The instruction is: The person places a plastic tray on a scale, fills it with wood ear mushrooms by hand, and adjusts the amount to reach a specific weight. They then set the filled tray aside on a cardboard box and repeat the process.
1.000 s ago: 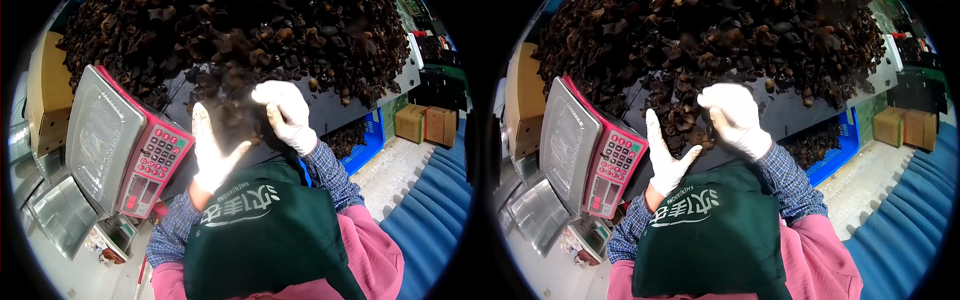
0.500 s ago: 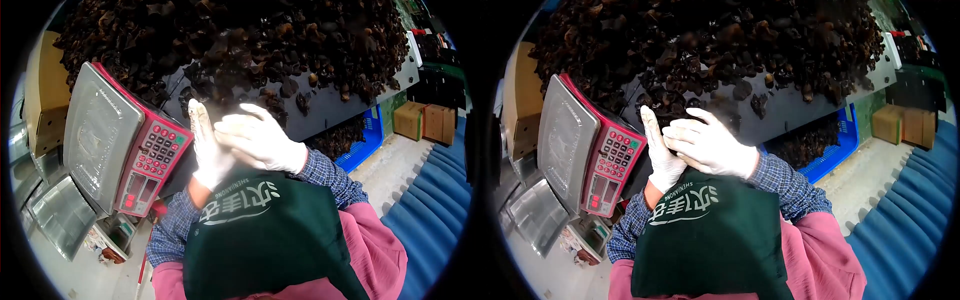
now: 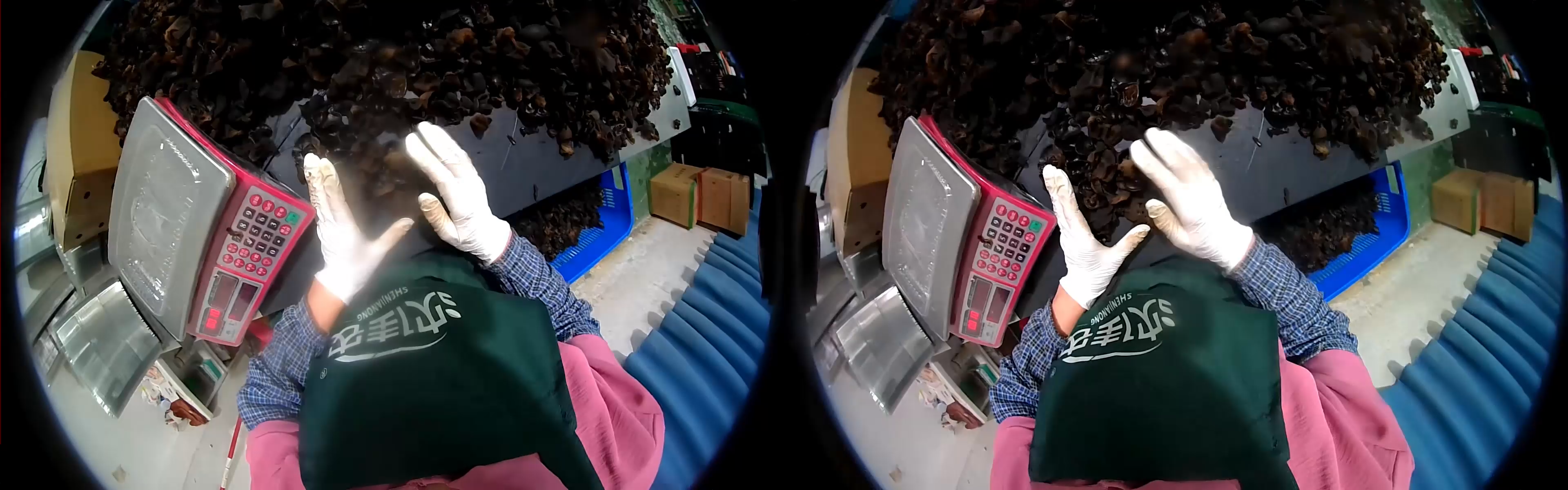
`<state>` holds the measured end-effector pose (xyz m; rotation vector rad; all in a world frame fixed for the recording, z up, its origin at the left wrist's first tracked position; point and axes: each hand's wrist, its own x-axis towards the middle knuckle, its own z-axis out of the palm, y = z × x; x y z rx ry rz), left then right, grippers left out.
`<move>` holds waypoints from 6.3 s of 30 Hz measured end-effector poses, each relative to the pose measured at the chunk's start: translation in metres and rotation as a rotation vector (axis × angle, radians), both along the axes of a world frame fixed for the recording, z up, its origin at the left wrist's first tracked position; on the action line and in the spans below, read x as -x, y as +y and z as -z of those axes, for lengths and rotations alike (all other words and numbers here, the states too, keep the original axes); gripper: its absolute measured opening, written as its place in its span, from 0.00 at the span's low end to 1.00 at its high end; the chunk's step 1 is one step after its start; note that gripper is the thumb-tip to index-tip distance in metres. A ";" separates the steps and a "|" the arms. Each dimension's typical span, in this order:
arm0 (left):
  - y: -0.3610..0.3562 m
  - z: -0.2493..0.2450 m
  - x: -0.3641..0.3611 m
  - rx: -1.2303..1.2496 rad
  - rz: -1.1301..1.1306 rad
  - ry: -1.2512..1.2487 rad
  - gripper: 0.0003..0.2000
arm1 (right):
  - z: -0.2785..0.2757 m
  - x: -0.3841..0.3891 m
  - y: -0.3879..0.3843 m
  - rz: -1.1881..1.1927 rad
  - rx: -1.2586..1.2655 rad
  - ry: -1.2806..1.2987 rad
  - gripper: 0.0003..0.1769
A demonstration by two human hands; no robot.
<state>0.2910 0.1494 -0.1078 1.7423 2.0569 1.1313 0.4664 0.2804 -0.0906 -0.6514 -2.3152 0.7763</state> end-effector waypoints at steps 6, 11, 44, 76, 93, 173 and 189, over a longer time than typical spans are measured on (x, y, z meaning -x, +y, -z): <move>0.001 -0.004 -0.001 0.035 0.012 0.031 0.68 | -0.004 0.049 0.047 0.271 -0.278 -0.091 0.31; 0.000 -0.004 0.001 0.068 0.022 0.046 0.69 | -0.004 0.038 0.035 -0.227 -0.230 -0.123 0.25; 0.047 -0.013 0.013 0.078 0.018 0.142 0.52 | -0.011 0.018 0.040 -0.151 -0.301 -0.182 0.38; -0.056 -0.171 0.183 -0.177 -0.330 0.254 0.41 | -0.139 0.259 0.005 -0.624 -0.405 0.330 0.30; -0.136 -0.124 0.234 -0.078 -0.393 0.005 0.53 | -0.118 0.288 -0.009 -0.610 -0.060 0.296 0.10; -0.189 -0.137 0.235 0.067 -0.812 -0.156 0.25 | -0.128 0.255 0.011 -0.459 -0.237 -0.060 0.23; -0.192 -0.140 0.210 0.092 -0.923 -0.510 0.19 | -0.128 0.227 0.019 -0.139 0.451 -0.102 0.14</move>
